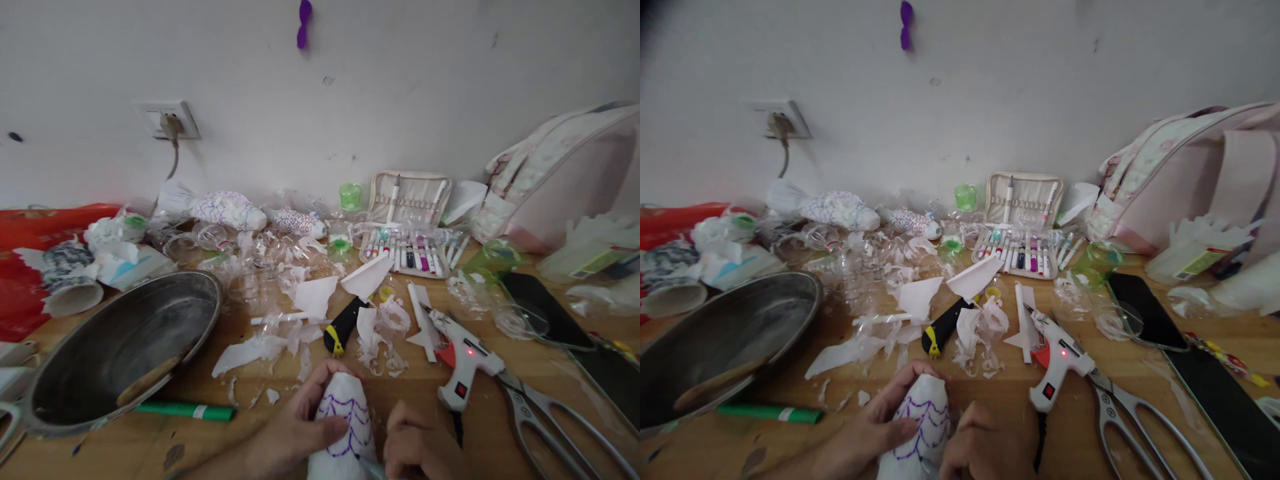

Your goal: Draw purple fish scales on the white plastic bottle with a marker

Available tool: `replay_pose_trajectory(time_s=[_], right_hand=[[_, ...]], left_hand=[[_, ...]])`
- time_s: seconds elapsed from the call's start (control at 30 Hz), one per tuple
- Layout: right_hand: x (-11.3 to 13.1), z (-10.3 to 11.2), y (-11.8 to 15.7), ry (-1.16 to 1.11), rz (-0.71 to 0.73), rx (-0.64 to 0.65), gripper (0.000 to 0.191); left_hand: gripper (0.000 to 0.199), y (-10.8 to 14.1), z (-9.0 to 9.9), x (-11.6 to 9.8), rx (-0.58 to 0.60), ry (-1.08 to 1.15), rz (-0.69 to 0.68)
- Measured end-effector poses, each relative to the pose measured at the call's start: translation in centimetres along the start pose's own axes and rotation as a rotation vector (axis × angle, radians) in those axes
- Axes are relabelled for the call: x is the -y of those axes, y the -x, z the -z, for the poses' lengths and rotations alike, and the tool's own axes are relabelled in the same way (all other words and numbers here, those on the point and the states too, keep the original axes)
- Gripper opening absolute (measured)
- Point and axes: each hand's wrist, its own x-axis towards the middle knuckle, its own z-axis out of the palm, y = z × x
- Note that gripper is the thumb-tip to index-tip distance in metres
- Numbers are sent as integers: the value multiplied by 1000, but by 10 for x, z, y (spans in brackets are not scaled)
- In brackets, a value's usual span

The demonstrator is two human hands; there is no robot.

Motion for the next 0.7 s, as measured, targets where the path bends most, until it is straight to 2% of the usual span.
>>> replay_pose_trajectory(time_s=[0.27,0.7], right_hand=[[-4,-3,2,-44,-15,-45,43],[-5,2,5,-134,-49,24,33]], left_hand=[[39,0,-1,-3,-28,-5,4],[39,0,1,-7,1,-61,-10]])
